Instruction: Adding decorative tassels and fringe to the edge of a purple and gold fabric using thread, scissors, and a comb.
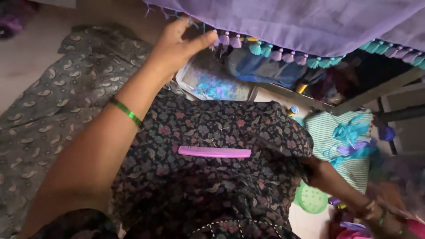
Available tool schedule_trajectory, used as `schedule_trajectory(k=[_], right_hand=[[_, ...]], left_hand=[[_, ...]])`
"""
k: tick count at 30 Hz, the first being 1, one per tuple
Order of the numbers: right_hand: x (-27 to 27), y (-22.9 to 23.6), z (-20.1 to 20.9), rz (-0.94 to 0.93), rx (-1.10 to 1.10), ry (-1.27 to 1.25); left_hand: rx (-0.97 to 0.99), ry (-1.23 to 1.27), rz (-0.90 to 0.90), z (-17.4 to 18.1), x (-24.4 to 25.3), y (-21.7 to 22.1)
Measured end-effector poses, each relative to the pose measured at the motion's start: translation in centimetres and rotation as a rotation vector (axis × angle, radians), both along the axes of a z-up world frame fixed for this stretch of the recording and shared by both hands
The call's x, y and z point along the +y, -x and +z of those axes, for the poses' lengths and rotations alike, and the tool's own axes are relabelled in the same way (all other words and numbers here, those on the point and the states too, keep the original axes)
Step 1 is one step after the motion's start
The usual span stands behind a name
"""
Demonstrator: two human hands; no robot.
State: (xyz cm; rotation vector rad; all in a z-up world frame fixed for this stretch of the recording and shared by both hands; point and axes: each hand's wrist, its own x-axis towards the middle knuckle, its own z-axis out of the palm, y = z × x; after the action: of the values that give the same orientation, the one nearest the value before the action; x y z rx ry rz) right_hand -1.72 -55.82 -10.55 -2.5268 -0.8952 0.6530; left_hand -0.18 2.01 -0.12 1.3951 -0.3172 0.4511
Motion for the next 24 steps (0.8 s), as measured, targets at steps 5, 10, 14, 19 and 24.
schedule_trajectory(k=[5,10,14,19,24], right_hand=[[11.0,0.1,11.2,-0.263,-0.004,-0.001],[17.3,-0.6,17.2,-0.262,-0.11,0.111],[19.4,-2.4,18.4,0.028,-0.33,-0.145],[21.4,-4.5,19.4,0.128,-0.332,-0.16],[24.8,-4.7,22.5,0.055,-0.27,0.059]], left_hand=[[0.152,-0.153,0.076,0.3,-2.4,-0.8],[0.086,0.013,0.115,-3.3,-3.5,0.3],[0.153,0.149,0.112,-4.3,-4.2,0.9],[0.129,0.15,0.092,-4.3,-4.6,1.8],[0.13,0.153,0.083,-4.2,-4.3,1.9]])
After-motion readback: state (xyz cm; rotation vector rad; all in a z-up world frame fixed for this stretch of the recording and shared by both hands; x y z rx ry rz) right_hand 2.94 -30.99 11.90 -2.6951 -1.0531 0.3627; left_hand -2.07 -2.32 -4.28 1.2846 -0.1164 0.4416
